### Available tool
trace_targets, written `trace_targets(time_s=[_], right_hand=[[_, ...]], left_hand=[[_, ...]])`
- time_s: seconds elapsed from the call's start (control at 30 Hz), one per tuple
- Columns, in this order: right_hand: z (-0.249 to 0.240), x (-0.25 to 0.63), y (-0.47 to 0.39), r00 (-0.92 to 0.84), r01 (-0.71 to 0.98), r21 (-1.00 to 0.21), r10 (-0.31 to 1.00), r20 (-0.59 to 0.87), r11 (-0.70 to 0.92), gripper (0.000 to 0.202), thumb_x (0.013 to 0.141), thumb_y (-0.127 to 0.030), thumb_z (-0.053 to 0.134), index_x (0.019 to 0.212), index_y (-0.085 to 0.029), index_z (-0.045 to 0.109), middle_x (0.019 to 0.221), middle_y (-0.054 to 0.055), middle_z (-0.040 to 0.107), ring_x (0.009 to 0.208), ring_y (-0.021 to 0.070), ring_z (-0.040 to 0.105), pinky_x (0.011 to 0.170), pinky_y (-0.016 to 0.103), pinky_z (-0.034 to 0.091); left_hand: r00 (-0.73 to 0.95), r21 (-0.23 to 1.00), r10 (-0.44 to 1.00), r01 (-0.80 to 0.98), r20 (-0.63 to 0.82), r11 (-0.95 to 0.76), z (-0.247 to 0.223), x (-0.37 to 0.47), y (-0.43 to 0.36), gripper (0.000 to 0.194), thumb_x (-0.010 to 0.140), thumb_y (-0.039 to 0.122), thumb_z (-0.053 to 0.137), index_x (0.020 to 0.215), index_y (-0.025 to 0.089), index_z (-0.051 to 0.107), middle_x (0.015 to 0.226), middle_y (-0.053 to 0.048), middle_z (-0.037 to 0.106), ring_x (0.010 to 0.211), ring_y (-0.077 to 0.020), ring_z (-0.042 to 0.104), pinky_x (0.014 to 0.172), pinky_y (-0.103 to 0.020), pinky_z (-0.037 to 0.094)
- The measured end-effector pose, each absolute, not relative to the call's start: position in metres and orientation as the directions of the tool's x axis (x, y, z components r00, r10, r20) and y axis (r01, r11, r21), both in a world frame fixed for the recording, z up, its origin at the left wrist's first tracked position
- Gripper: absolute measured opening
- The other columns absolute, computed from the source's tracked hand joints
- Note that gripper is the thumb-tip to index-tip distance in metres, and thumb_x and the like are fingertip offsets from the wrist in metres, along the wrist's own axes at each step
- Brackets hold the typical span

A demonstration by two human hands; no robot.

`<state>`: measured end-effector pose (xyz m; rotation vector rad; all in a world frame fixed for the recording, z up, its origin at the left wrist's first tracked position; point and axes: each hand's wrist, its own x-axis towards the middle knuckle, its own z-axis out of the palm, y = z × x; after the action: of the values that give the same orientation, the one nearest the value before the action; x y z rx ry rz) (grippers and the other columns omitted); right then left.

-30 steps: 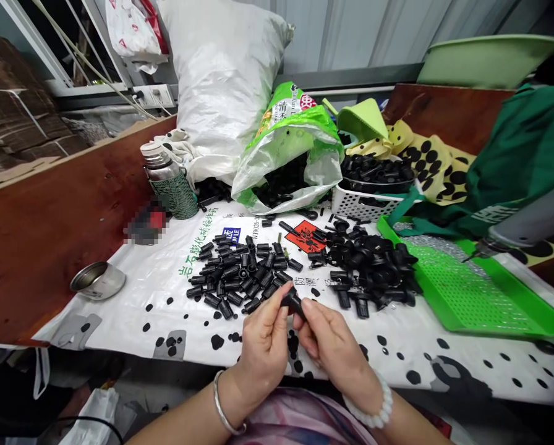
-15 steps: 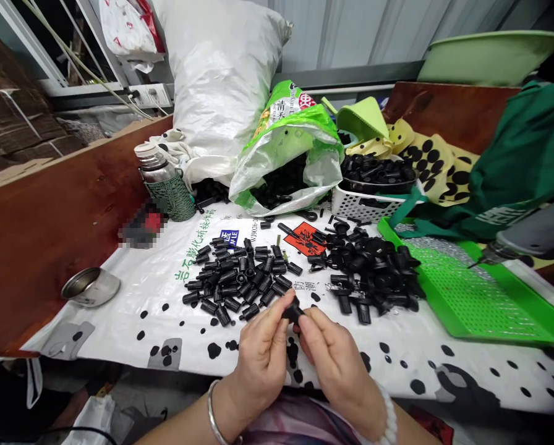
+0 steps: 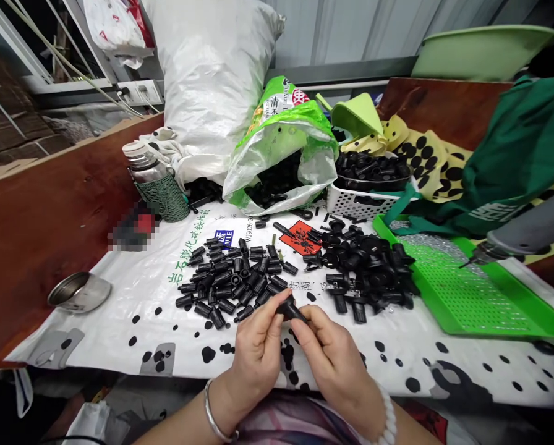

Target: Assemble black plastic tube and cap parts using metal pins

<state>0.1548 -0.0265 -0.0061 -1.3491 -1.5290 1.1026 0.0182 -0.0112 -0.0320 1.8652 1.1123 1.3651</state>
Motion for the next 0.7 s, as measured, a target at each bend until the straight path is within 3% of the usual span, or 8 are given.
trace_targets(time_s=[0.1,0.17,0.23,0.33,0.4,0.47,0.57,0.7], right_hand=[[-0.010,0.149,-0.027,-0.175,0.041,-0.990,0.975,-0.138,-0.133,0.035,0.089,-0.051,0.040,0.071,-0.021,0.041,0.050,-0.009,0.033,0.040,0.0063,0.028,0.037,0.019,0.026],[-0.012,0.147,-0.028,-0.179,-0.005,-0.986,0.971,-0.162,-0.165,0.036,0.089,-0.052,0.039,0.072,-0.020,0.042,0.049,-0.009,0.032,0.038,0.0057,0.025,0.035,0.018,0.025],[-0.012,0.151,-0.028,-0.151,0.088,-0.994,0.985,-0.084,-0.071,0.035,0.089,-0.049,0.041,0.072,-0.019,0.045,0.052,-0.007,0.036,0.042,0.0063,0.030,0.038,0.018,0.029],[-0.009,0.170,-0.022,-0.092,0.366,-0.920,0.989,0.116,0.142,0.030,0.091,-0.042,0.041,0.074,-0.019,0.050,0.056,-0.004,0.046,0.048,0.0087,0.041,0.044,0.020,0.035],[-0.003,0.188,-0.015,-0.024,0.564,-0.796,0.968,0.251,0.220,0.029,0.092,-0.041,0.040,0.084,-0.018,0.056,0.055,-0.002,0.053,0.047,0.0105,0.047,0.046,0.021,0.037],[0.003,0.206,-0.006,0.071,0.766,-0.611,0.918,0.391,0.201,0.036,0.091,-0.045,0.040,0.100,-0.016,0.059,0.054,0.000,0.057,0.043,0.0128,0.051,0.044,0.024,0.037],[0.009,0.222,0.001,0.143,0.942,-0.331,0.826,0.545,0.056,0.056,0.088,-0.054,0.039,0.119,-0.009,0.053,0.051,0.000,0.058,0.038,0.0159,0.052,0.041,0.026,0.033],[-0.001,0.219,-0.002,0.044,0.937,-0.308,0.819,0.572,0.165,0.050,0.090,-0.049,0.040,0.116,-0.009,0.056,0.048,-0.002,0.056,0.038,0.0127,0.053,0.042,0.024,0.036]], left_hand=[[0.158,0.793,0.847,0.298,0.507,-0.531,-0.031,0.018,-0.011,0.037,0.091,0.012,0.041,0.124,0.018,0.053,0.119,-0.008,0.063,0.107,-0.0163,0.061,0.095,-0.027,0.048],[0.177,0.788,0.843,0.301,0.508,-0.538,-0.031,0.018,-0.011,0.037,0.091,0.011,0.041,0.125,0.019,0.052,0.119,-0.008,0.063,0.108,-0.0163,0.060,0.095,-0.027,0.048],[0.201,0.794,0.849,0.300,0.489,-0.528,-0.032,0.018,-0.010,0.039,0.091,0.011,0.041,0.127,0.020,0.050,0.120,-0.008,0.063,0.109,-0.0163,0.060,0.096,-0.027,0.047],[0.254,0.778,0.835,0.309,0.488,-0.548,-0.033,0.019,-0.010,0.047,0.090,0.013,0.044,0.136,0.021,0.039,0.130,-0.010,0.055,0.117,-0.0189,0.054,0.100,-0.032,0.045],[0.275,0.731,0.807,0.342,0.523,-0.591,-0.034,0.019,-0.011,0.053,0.088,0.014,0.047,0.139,0.020,0.033,0.138,-0.013,0.045,0.125,-0.0224,0.046,0.104,-0.037,0.041],[0.285,0.661,0.762,0.381,0.581,-0.647,-0.032,0.018,-0.013,0.053,0.086,0.012,0.049,0.138,0.018,0.035,0.140,-0.015,0.043,0.128,-0.0243,0.042,0.105,-0.041,0.039],[0.397,0.509,0.618,0.352,0.679,-0.786,-0.025,0.016,-0.017,0.047,0.083,0.009,0.049,0.129,0.015,0.044,0.125,-0.017,0.057,0.118,-0.0227,0.052,0.103,-0.043,0.040],[0.635,0.366,0.396,0.186,0.663,-0.912,-0.012,0.019,-0.018,0.034,0.081,0.012,0.050,0.115,0.010,0.053,0.099,-0.014,0.070,0.093,-0.0199,0.066,0.095,-0.036,0.047]])
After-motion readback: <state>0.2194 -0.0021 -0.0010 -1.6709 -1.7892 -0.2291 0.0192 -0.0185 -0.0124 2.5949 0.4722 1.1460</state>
